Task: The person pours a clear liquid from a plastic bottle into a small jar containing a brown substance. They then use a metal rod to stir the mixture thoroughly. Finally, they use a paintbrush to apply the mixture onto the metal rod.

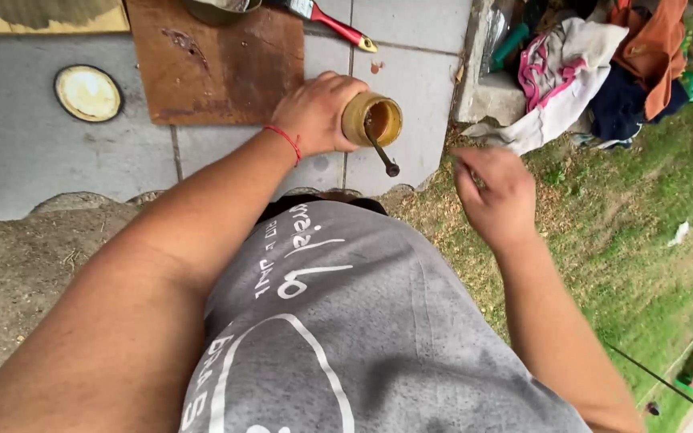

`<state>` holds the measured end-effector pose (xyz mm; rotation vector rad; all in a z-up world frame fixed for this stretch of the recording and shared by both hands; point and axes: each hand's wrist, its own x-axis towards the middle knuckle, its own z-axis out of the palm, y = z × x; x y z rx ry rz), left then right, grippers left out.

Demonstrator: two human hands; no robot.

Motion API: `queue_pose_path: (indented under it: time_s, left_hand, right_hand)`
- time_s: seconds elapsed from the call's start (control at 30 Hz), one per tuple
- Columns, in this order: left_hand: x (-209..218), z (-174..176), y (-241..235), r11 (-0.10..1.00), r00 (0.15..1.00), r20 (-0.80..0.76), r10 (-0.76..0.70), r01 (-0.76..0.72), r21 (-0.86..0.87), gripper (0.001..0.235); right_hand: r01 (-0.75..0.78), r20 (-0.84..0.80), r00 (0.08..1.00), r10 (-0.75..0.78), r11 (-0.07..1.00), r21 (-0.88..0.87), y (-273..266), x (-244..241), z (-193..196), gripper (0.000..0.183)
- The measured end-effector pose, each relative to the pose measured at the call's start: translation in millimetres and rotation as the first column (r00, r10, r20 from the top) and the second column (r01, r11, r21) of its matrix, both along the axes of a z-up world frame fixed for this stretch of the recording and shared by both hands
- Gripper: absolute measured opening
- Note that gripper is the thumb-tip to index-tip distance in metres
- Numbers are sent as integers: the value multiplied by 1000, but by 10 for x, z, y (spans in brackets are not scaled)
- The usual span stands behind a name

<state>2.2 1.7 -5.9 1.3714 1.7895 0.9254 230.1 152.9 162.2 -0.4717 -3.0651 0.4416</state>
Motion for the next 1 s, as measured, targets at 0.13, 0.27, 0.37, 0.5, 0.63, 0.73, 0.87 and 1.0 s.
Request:
queue_pose_path:
  time_s: [0.13, 0.27, 0.37, 0.5, 0.63, 0.73, 0.87, 1.0]
  left_hand:
    - [-5, -32, -18, 1000, 999, -32, 12, -12, 17, 81]
    - [-14, -31, -23, 999, 998, -54, 11, -9, 32, 81]
    - [-29, -3, -29, 1000, 1000, -29, 5, -5, 26, 80]
    - [-20, -31, -35, 996, 998, -52, 42, -37, 79, 71]
    - [-12, -49, -25, 997, 997, -59, 42, -37, 74, 75]
    - [-25, -69, -30, 995, 997, -63, 48, -42, 85, 76]
    - [-23, -68, -45, 994, 997, -65, 51, -44, 98, 76]
    - [-29, -71, -44, 995, 997, -56, 46, -40, 96, 77]
  right_hand:
    - [-223, 45, 974, 223, 975, -11, 22, -424, 72, 22]
    - [-216, 136, 965, 225, 973, -82, -119, -554, 80, 19]
    - [-208, 149, 960, 238, 959, -194, -266, -524, 45, 33]
    - [-297, 69, 946, 317, 932, -206, -450, -644, 8, 49]
    - [-265, 91, 955, 282, 951, -159, -496, -719, -27, 25]
    - [-252, 102, 958, 270, 955, -157, -511, -666, -7, 27]
    - [-166, 122, 975, 186, 973, -162, -469, -478, 16, 39]
    - [-78, 55, 995, 83, 993, -89, -307, -486, 79, 19]
